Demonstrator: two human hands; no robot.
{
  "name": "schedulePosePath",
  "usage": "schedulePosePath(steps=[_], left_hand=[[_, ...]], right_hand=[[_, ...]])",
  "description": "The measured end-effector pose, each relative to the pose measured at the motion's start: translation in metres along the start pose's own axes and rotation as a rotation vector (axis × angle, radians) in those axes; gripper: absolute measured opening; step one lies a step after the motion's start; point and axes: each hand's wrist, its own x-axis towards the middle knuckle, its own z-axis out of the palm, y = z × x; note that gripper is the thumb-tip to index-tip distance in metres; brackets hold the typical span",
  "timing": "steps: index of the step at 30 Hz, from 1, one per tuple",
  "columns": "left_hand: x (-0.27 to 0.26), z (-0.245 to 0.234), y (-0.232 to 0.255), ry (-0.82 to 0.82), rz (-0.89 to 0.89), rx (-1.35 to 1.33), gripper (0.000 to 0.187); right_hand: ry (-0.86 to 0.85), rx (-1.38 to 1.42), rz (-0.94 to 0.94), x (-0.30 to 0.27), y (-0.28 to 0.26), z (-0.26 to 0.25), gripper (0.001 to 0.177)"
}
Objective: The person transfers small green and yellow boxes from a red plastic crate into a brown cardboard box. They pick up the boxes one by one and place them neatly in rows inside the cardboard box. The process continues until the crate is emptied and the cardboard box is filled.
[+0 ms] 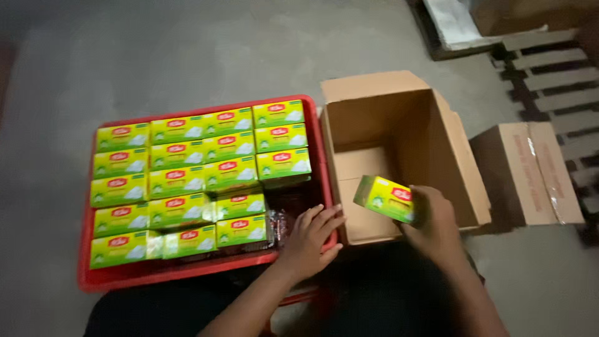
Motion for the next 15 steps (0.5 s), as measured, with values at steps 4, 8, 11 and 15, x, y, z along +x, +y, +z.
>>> schedulePosePath(steps=[4,8,11,15], left_hand=[[0.003,0.028,-0.009,0.02,0.072,0.041,0.06],[-0.006,0.03,-0.018,0.011,0.192,-0.093,0.045],[-0.001,0.018,-0.013,0.002,0.227,-0.188,0.033],[0.018,0.003,-0.004,-0.007,0.02,-0.313,0.046]], right_hand=[[-0.326,0.115,0.293,-0.002,0.002,-0.002,0.072],[-0.486,0.21,0.256,-0.006,0.005,0.004,0.072],[-0.612,0.248,0.261,0.006,-0.004,0.001,0.067],[-0.638,0.197,0.03,0.044,0.032,0.024,0.071]])
